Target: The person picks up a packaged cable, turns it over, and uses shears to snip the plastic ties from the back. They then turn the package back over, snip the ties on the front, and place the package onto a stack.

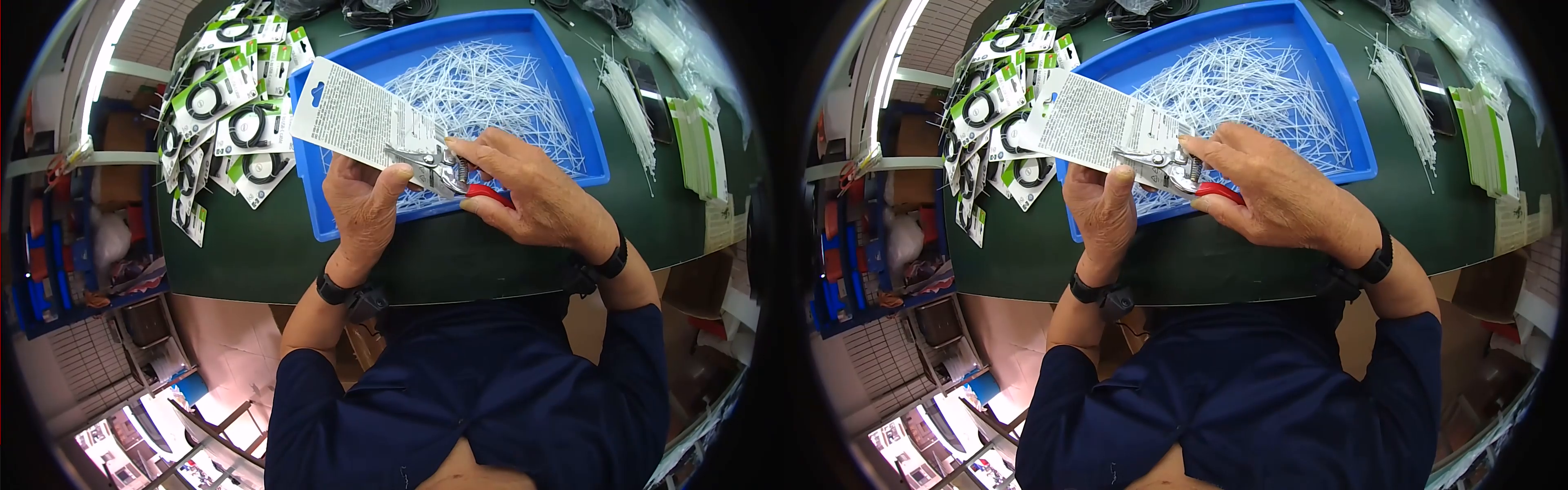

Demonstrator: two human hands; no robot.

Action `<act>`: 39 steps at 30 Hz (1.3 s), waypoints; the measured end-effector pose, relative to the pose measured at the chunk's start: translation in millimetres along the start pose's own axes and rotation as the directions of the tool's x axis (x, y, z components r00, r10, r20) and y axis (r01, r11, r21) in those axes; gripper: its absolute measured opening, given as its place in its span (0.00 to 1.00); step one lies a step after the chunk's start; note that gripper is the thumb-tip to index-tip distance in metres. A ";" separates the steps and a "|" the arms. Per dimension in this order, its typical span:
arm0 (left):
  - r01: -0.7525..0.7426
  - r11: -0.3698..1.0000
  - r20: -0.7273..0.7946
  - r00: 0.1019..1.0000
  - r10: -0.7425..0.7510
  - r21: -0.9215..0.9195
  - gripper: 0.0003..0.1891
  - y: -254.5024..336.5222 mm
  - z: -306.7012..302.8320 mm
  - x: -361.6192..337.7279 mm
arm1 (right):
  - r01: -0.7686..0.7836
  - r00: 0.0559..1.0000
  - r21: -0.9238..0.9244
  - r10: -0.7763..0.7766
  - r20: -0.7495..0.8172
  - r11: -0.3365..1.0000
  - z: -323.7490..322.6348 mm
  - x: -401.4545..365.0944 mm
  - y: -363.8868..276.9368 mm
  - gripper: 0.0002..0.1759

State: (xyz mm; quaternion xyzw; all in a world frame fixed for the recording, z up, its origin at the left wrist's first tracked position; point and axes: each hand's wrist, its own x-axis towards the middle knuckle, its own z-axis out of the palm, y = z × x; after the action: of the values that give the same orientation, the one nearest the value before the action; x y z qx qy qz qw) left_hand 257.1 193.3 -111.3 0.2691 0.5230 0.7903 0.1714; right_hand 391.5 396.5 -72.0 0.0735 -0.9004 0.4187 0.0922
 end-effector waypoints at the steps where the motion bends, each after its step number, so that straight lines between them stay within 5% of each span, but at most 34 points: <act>1: 0.045 0.999 0.010 0.999 -0.045 -0.011 0.30 1.5 -1.0 -0.6 | -0.019 1.000 0.009 0.019 0.015 1.000 0.4 -0.3 -1.5 0.38; 15: -0.083 0.983 -0.107 0.989 0.102 0.166 0.20 20.5 -24.8 8.3 | -0.011 0.999 -0.017 0.011 -0.033 1.000 -8.3 5.7 -10.6 0.36; 19: -0.026 0.999 -0.245 0.970 0.015 -0.043 0.19 49.5 -20.7 37.0 | -0.044 0.996 0.127 0.054 -0.077 0.991 -18.5 10.7 -11.3 0.36; 23: 0.078 0.935 -0.422 0.877 -0.230 -0.346 0.18 63.0 -20.7 61.5 | -0.086 0.992 0.210 0.104 -0.076 0.974 -21.9 16.4 -17.9 0.37; 24: 0.090 0.878 -0.105 0.982 -0.156 -0.471 0.17 48.8 -42.4 68.1 | -0.068 0.995 0.164 0.078 -0.060 0.984 -23.9 18.8 -22.1 0.37; 25: 0.145 0.806 0.212 0.977 -0.024 -0.574 0.17 38.1 -60.3 74.4 | -0.049 0.998 0.117 0.055 -0.044 0.992 -24.9 21.2 -26.0 0.37; 26: 0.236 0.730 0.485 0.862 0.148 -0.642 0.17 26.8 -75.6 77.7 | -0.031 0.999 0.072 0.033 -0.026 0.997 -23.6 23.0 -28.2 0.37; 31: 0.262 0.767 0.482 0.873 0.070 -0.586 0.16 33.4 -57.5 92.1 | 0.051 0.998 -0.035 -0.052 -0.020 0.998 -4.8 26.6 -33.0 0.39; 34: 0.337 0.779 0.662 0.738 0.130 -0.529 0.17 28.9 -63.7 100.7 | 0.085 0.996 -0.148 -0.082 0.025 0.985 6.7 24.5 -31.7 0.42; 39: 0.326 0.782 0.658 0.741 0.138 -0.531 0.18 18.5 -65.4 91.7 | 0.083 0.997 -0.140 -0.080 0.025 0.987 25.2 19.1 -28.6 0.45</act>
State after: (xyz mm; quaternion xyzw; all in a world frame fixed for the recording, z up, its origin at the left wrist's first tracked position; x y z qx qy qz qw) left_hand 144.7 188.6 -91.9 0.4329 0.1534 0.7561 0.4661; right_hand 376.3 357.8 -62.4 0.1074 -0.9248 0.3494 0.1056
